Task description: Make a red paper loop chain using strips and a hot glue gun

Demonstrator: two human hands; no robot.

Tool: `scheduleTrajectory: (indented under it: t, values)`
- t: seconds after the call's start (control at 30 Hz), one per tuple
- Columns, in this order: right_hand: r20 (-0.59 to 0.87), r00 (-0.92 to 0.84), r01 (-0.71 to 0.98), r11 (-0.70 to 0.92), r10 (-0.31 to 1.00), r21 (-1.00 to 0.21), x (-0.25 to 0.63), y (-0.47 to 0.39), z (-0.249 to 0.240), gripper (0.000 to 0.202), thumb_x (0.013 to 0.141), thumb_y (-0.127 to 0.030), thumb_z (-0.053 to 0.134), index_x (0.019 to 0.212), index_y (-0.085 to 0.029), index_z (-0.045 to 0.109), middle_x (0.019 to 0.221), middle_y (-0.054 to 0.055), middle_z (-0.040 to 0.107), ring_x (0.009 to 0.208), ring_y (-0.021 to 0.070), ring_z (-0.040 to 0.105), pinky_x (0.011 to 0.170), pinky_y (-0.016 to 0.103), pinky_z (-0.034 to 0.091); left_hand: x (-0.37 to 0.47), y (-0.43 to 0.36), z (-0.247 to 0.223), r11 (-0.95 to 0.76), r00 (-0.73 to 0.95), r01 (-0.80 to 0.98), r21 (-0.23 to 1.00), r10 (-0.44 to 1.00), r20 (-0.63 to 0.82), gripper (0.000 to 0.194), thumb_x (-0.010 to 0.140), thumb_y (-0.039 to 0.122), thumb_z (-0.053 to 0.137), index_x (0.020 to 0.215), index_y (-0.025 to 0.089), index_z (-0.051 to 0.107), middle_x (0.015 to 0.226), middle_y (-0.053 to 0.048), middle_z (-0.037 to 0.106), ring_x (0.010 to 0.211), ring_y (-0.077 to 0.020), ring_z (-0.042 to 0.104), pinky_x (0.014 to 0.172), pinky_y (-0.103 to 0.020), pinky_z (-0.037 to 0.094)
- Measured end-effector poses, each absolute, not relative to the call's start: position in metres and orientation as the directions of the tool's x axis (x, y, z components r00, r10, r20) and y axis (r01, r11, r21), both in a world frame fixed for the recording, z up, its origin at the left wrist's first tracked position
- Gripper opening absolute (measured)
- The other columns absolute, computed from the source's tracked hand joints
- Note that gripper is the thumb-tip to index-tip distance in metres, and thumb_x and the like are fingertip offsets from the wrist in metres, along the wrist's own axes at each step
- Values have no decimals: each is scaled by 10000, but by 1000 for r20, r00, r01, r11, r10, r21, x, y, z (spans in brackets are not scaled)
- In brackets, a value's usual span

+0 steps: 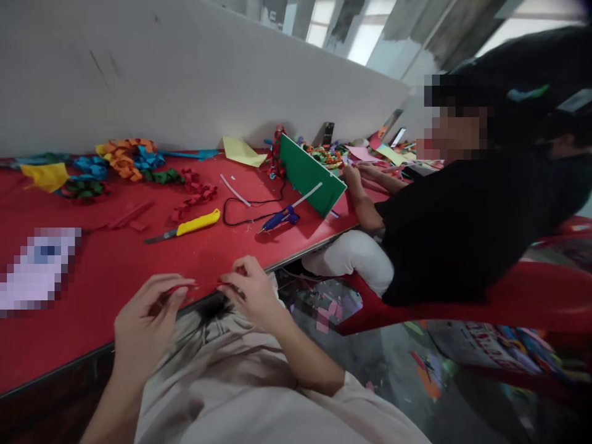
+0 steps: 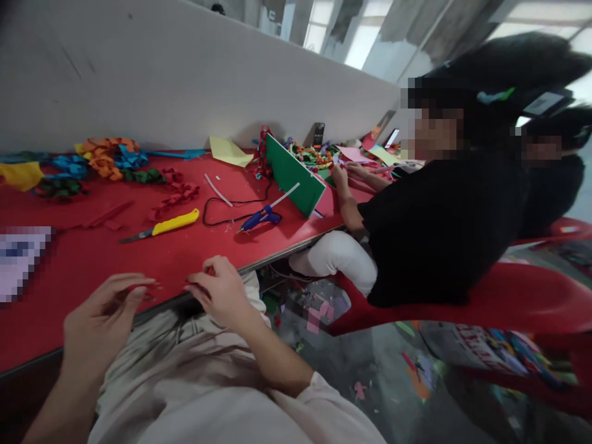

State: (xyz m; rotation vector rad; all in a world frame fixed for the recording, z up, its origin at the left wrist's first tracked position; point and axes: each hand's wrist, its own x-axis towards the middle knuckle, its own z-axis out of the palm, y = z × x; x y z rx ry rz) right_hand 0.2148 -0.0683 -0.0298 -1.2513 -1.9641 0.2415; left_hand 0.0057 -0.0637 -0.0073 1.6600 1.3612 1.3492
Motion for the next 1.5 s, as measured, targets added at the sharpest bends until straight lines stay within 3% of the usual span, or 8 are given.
scheduleTrajectory:
  t: [0.17,0.33,0.57,0.77,0.93,1.03,1.2,1.5]
  values:
    - [405,-322,438,514,856,-737,190,-32,-22,261,1010,-345,569,1128,-245,779,878,56,700,826,156,616,815,289,503,-1,-72,3,-457,-72,198,867,875,478,176,821,297,738,913,432,804,805,1,598,708,-191,576,600,-320,444]
    - [109,-521,8,132,847,-991,177,2,5,399,971,-450,577,1190,-164,750,953,66,797,763,127,665,730,250,530,-8,-80,13,-493,105,172,853,870,482,194,888,243,666,949,326,830,644,-5,705,523,-142,633,516,-247,488]
    - [213,-426,-4,233,880,-972,172,-4,60,423,872,-324,712,1280,-222,673,868,5,808,555,87,583,634,244,538,2,-76,4,-340,116,277,899,940,320,156,858,362,737,859,242,837,681,-40,772,559,-182,708,570,-254,564]
    - [254,-338,-91,237,906,-967,176,-52,62,276,929,-393,679,1171,-262,687,1022,32,789,913,181,763,858,344,620,1,-63,10,-233,-44,228,945,967,250,302,881,428,674,837,168,821,775,-47,782,745,-221,741,700,-278,584]
    - [164,-201,-194,125,966,-973,165,-66,25,353,875,-370,747,1192,-269,628,1139,51,754,876,172,770,765,308,641,1,-62,8,-226,-92,303,926,960,264,285,896,383,650,880,152,816,780,-29,764,770,-205,722,709,-262,566]
    - [111,-130,-225,80,985,-971,156,-66,8,463,820,-342,792,1233,-286,592,1205,49,721,873,158,756,743,296,651,4,-64,5,-164,-132,156,974,974,185,303,886,414,679,994,168,820,930,-45,792,865,-226,737,790,-302,596]
    - [20,-135,-272,-18,991,-962,150,-63,0,335,768,-316,818,1032,-238,627,870,8,743,755,169,740,749,333,661,7,-64,-3,-10,-68,-186,983,998,-2,377,818,505,767,1036,201,815,1073,-101,790,898,-252,752,746,-342,623]
    - [15,-209,-417,-75,978,-906,155,-48,-11,290,773,-337,818,957,-239,617,935,-13,736,813,124,723,799,280,642,11,-70,-8,-241,-81,43,970,966,244,296,899,483,710,940,202,791,1292,-121,722,1139,-271,699,967,-419,576]
